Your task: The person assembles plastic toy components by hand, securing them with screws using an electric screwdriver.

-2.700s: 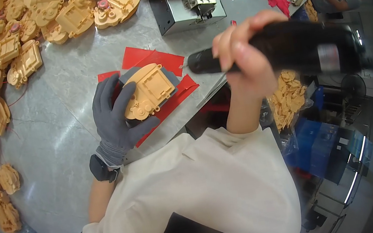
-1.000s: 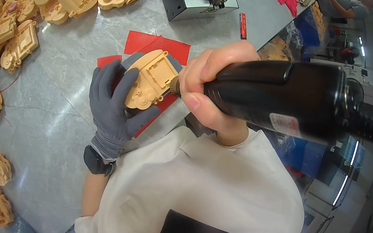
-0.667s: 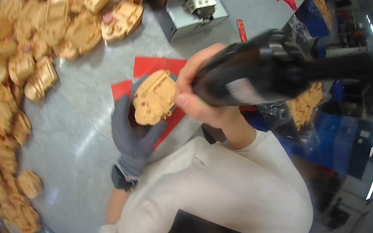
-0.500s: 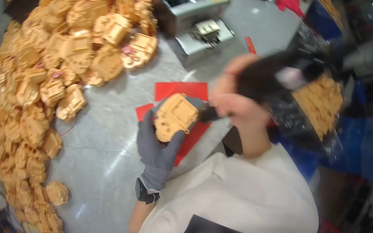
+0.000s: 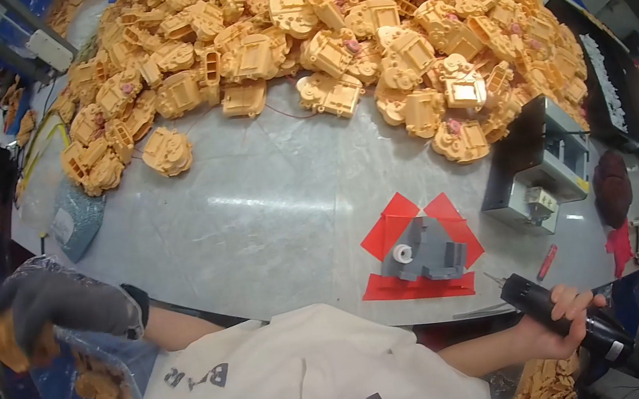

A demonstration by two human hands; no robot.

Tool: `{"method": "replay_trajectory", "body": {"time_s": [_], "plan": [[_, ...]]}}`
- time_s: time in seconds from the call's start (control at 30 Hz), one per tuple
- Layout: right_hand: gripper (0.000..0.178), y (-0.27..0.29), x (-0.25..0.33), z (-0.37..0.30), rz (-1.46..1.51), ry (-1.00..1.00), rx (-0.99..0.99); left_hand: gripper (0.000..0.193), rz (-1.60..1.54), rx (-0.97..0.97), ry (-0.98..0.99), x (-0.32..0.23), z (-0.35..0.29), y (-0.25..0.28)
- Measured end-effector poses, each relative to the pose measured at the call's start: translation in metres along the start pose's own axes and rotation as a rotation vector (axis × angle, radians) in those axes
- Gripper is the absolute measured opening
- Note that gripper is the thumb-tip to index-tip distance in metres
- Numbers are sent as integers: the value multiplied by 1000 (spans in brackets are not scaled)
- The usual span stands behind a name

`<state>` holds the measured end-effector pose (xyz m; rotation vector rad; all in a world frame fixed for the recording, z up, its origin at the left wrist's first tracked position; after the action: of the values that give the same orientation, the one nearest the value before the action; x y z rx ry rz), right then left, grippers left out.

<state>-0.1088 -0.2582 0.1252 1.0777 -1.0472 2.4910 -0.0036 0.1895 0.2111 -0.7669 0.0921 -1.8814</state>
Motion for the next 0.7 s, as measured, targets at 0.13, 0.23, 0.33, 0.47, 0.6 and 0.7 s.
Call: {"method": "replay_trajectory", "body": {"time_s": [0.13,0.23,0.33,0.47,0.6,0.7], "plan": [[30,-8,-4,-4,5,-54,33,26,-225,549,309,-32,1,-13],[31,-11,-2,-3,-3,-69,50,58,1346,-212,272,-87,-23,11],[31,-4,4,-12,-64,-43,16,78,3073,-497,884,-129,-48,113],[32,7,7,-11,-122,-20,-49,80,3362,-389,1159,-133,-74,132],[34,13,3,-15,-197,-43,-101,75,3170,-326,920,-152,-83,135],[34,8,-7,-16,-156,-75,-73,69,3168,-199,773,-137,-96,145]]}}
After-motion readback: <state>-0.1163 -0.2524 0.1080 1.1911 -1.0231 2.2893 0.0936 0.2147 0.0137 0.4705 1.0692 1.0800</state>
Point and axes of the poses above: each hand's wrist, its own z-axis towards the middle knuckle, its own y-axis out of the back of the hand, x = y × z, the point moved 1 cm from there along z, towards the middle knuckle, and after that the axes turned 10 degrees about -z, right-handed, at the moved point
